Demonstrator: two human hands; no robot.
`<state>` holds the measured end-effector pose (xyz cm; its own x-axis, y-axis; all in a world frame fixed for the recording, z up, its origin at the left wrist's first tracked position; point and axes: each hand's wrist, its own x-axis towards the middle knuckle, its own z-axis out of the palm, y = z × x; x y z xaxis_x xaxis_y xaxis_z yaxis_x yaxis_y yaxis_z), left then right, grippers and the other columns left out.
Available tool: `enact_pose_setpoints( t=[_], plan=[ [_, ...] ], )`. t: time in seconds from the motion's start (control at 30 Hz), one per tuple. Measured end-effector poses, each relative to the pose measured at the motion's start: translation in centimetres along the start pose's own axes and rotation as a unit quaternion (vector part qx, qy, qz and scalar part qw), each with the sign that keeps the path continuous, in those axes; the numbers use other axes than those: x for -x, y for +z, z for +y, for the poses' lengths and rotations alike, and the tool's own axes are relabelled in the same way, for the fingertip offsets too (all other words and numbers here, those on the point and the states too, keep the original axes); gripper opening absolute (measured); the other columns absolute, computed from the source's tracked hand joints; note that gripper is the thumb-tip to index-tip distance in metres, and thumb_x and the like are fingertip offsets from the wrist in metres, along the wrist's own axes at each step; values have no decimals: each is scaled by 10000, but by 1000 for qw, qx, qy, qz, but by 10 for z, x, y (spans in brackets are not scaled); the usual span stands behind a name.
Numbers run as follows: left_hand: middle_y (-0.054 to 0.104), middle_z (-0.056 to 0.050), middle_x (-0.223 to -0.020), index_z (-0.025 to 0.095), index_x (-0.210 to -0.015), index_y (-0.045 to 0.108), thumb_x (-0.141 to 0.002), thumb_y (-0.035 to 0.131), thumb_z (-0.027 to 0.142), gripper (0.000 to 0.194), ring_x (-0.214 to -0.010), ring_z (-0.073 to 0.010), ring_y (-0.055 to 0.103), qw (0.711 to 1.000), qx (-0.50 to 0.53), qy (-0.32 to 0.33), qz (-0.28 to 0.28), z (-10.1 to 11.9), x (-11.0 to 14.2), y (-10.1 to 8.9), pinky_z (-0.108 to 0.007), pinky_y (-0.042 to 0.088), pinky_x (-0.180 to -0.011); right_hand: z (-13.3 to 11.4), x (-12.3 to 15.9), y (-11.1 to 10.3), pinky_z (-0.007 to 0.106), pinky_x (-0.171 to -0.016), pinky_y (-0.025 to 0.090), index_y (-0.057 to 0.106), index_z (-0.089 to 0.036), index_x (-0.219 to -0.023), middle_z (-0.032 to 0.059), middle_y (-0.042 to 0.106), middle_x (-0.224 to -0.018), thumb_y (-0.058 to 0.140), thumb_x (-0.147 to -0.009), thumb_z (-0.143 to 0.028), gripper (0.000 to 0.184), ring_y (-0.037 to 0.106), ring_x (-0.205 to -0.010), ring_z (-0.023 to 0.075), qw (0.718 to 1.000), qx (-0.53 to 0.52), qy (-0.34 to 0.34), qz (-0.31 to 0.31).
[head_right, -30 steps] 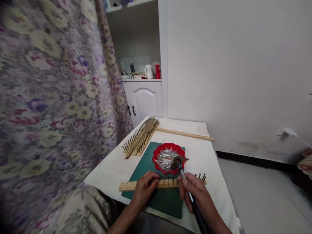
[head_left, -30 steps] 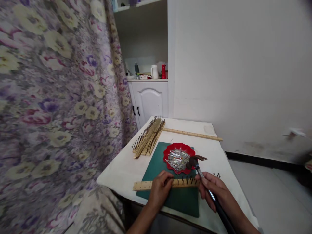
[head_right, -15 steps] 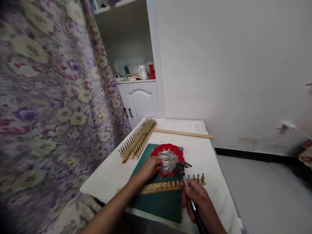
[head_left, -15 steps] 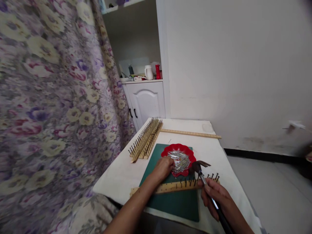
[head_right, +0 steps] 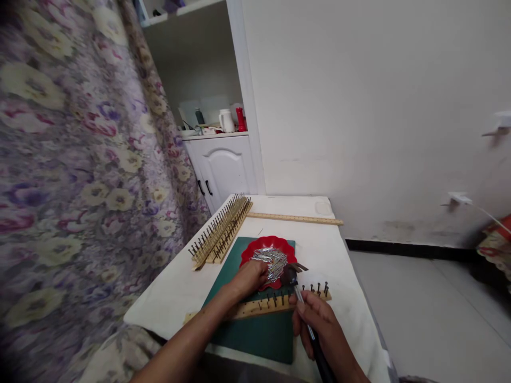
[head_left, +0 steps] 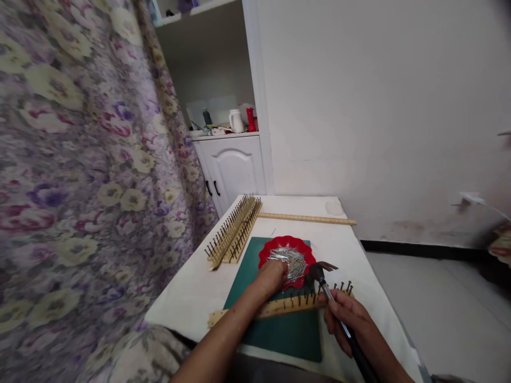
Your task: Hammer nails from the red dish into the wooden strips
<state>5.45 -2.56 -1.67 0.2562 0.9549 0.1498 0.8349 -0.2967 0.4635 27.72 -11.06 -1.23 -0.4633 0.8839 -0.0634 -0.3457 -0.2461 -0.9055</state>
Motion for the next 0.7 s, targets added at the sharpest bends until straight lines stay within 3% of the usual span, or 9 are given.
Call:
enact_pose_setpoints(
  t=[0.2, 0.33, 0.43, 0.53, 0.6, 0.7],
  plan=[
    [562, -5, -636, 166, -621, 544, -700, 533, 97, 105, -612, -139, 497, 999, 35, 16, 38, 10, 11, -20, -237, 319, -580, 2, 0, 0, 160, -258, 156, 503, -177, -918, -46, 607, -525, 604, -754, -556, 425, 391, -216, 39, 1000, 5, 1, 5],
    [542, 23, -649, 173, -740, 536, -769, 489, 166, 55, -611, -123, 497, 987, 124, -25, 96, 4, 33, -27, -219, 337, -579, 1, 4, 5, 159, -271, 163, 499, -178, -919, -40, 613, -538, 599, -777, -522, 385, 394, -231, 42, 1000, -3, 3, 2],
    [551, 37, -644, 171, -800, 540, -752, 540, 250, 93, -575, -109, 524, 940, 304, -93, 120, -5, 55, -17, -209, 379, -569, 0, 7, 12, 168, -290, 161, 508, -178, -904, -38, 609, -524, 592, -788, -504, 355, 384, -247, 48, 1000, -8, 2, 15],
    [601, 17, -670, 161, -774, 549, -696, 617, 317, 187, -563, -112, 555, 890, 422, -140, 102, -7, 72, -1, -219, 414, -573, -1, 10, 18, 173, -307, 151, 511, -177, -898, -39, 602, -496, 589, -798, -479, 328, 369, -261, 50, 1000, -16, 7, 17],
    [619, 3, -669, 153, -736, 564, -679, 639, 340, 210, -586, -124, 569, 876, 446, -152, 100, -6, 79, 7, -229, 424, -590, -1, 11, 22, 174, -313, 153, 512, -175, -892, -38, 599, -489, 579, -811, -465, 308, 369, -268, 48, 1000, -19, 10, 13],
    [602, 10, -625, 145, -722, 600, -696, 632, 346, 205, -594, -126, 548, 888, 417, -153, 120, -2, 84, 11, -220, 399, -580, 1, 12, 25, 170, -312, 164, 511, -173, -890, -42, 593, -487, 563, -826, -454, 293, 366, -273, 44, 1000, -17, 13, 6]
  ],
)
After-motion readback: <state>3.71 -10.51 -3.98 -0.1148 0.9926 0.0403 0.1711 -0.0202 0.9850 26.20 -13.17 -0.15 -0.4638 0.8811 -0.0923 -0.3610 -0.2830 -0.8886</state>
